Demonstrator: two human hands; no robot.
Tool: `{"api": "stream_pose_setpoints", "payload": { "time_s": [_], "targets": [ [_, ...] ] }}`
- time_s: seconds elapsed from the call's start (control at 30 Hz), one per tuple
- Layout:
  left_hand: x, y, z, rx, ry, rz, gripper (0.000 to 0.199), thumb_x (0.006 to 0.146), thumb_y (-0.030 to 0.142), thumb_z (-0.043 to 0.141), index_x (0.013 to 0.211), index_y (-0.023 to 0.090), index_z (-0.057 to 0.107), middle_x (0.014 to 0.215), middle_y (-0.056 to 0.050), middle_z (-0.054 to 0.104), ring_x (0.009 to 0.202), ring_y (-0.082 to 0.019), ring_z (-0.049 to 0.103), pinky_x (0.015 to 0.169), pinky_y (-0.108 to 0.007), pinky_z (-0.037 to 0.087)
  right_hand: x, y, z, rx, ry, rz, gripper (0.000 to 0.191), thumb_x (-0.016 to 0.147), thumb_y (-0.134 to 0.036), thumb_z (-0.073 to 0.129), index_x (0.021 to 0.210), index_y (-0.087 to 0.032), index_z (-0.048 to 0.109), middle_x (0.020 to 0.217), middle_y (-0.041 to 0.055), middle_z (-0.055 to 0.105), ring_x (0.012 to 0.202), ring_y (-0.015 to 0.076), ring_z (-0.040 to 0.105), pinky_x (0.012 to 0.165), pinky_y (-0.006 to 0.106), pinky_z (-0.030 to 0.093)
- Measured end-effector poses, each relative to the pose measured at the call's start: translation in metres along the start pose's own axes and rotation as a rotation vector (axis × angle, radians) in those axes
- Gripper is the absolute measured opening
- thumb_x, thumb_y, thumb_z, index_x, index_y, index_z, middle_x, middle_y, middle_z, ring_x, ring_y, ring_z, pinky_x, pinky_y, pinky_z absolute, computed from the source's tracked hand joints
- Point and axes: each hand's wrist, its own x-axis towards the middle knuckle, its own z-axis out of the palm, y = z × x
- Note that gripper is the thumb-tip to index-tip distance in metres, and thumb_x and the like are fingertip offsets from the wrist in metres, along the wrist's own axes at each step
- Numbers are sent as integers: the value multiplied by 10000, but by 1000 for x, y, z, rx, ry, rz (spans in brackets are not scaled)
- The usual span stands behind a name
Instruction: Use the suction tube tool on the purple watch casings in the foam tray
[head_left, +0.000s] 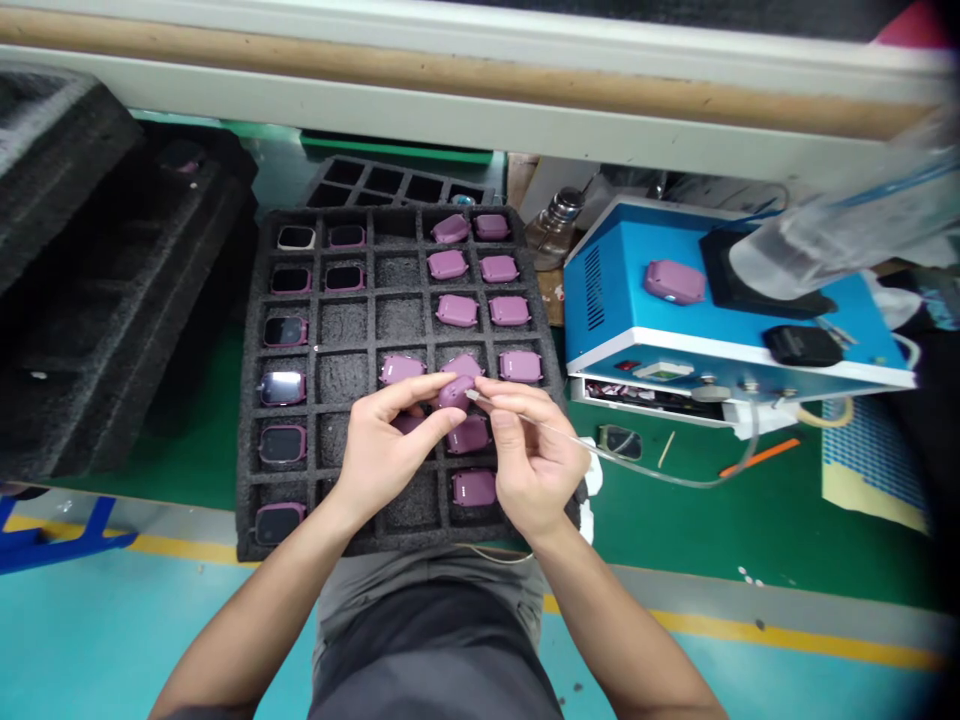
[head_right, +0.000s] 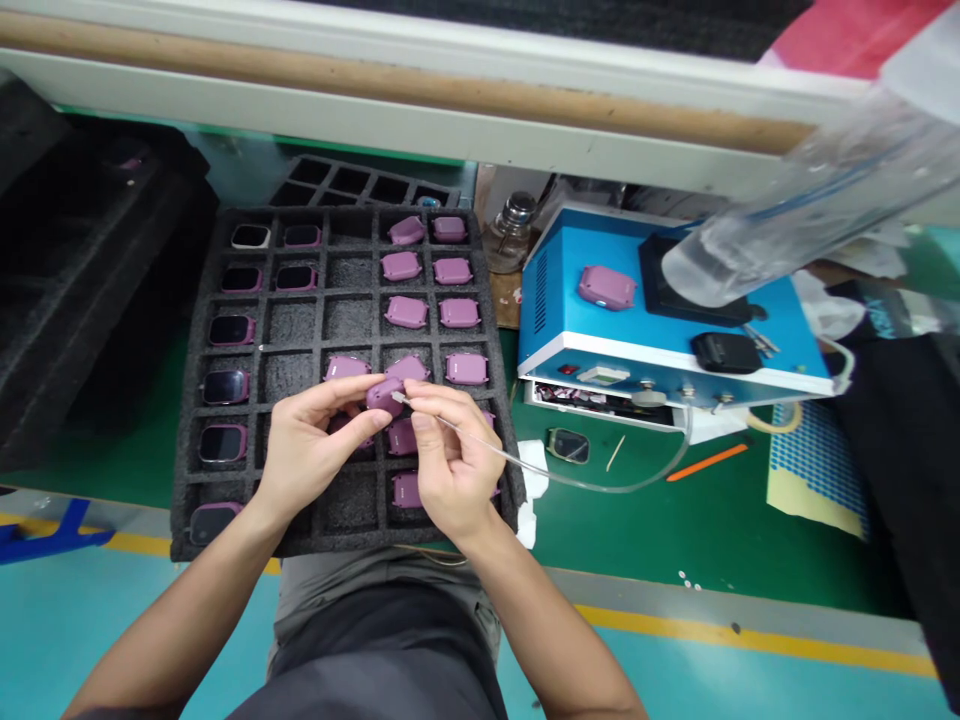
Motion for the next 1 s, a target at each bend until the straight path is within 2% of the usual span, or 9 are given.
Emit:
{"api": "stream_pose_setpoints", "payload": {
  "time_s": [0.2,0.43,0.7,1.0],
  "targets": [
    [3,-3,-2,63,36,17,308,760,331,893,1059,262,868,972,-34,846,765,-180,734,751,-286,600,8,-4,3,2,-5,-39,139,1004,-174,640,1040,-255,747,1085,62,801,1038,209,783,911,410,680],
    [7,-5,-3,95,62,-12,399,742,419,898,1090,228,856,997,-61,842,793,-201,747,792,-316,632,20,-5,5,-38,10,-115,117,1004,-200,630,1002,-243,738,1034,60,821,991,197,802,911,380,677],
    [8,-3,-3,111,51,-2,416,757,447,894,1105,223,853,932,-57,827,788,-199,736,771,-301,623,19,-3,7,-1,19,-113,122,1005,-201,629,1000,-241,744,1027,66,821,1008,197,804,922,368,673],
    [9,-6,-4,98,39,-13,426,762,448,898,1128,237,848,946,-44,827,790,-178,722,767,-274,606,20,-2,8,33,15,-102,115,1007,-219,628,1006,-243,740,1028,67,816,1017,195,801,937,369,672]
  ]
}}
